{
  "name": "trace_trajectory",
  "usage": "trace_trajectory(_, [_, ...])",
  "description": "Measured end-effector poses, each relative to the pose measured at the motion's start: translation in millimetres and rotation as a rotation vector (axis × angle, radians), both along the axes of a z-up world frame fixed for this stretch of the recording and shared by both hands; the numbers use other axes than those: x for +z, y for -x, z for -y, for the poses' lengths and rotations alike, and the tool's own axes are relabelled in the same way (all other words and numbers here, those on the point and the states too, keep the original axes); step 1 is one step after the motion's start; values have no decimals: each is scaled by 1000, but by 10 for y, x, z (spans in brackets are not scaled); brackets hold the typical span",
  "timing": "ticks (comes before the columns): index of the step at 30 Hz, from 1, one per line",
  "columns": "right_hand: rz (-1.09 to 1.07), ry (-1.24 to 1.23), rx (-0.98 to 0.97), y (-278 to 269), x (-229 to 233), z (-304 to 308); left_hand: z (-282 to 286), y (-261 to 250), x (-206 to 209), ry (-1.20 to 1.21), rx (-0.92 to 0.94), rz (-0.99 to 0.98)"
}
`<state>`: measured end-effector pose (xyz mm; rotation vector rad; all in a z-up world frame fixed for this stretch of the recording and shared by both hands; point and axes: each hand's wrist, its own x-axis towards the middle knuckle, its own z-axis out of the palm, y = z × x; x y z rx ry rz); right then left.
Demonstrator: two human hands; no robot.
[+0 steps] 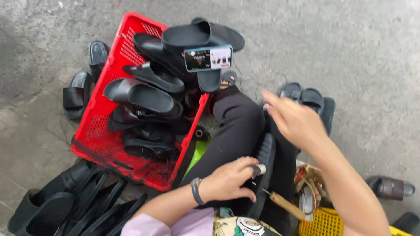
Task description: Hand-stitching the sole of a black sandal using a needle and thread while sitting on the ground.
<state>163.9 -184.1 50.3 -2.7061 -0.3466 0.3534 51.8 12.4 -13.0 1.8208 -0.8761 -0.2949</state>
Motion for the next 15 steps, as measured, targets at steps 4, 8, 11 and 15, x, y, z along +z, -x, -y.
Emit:
trace_trajectory(4, [169, 121, 173, -704, -915, -328, -52, -8, -14, 2, -25, -29])
trace_trajectory(8, [-39, 318, 455, -1155, -1493, -670, -116, -78, 20, 54, -40, -52])
trace_trajectory(11, [60, 437, 535, -1327, -1708, -857, -148, -120, 46, 54, -65, -89])
trace_trajectory(15, [93, 511, 483, -1427, -1889, -1035, -212, -137, 2, 126, -69, -100])
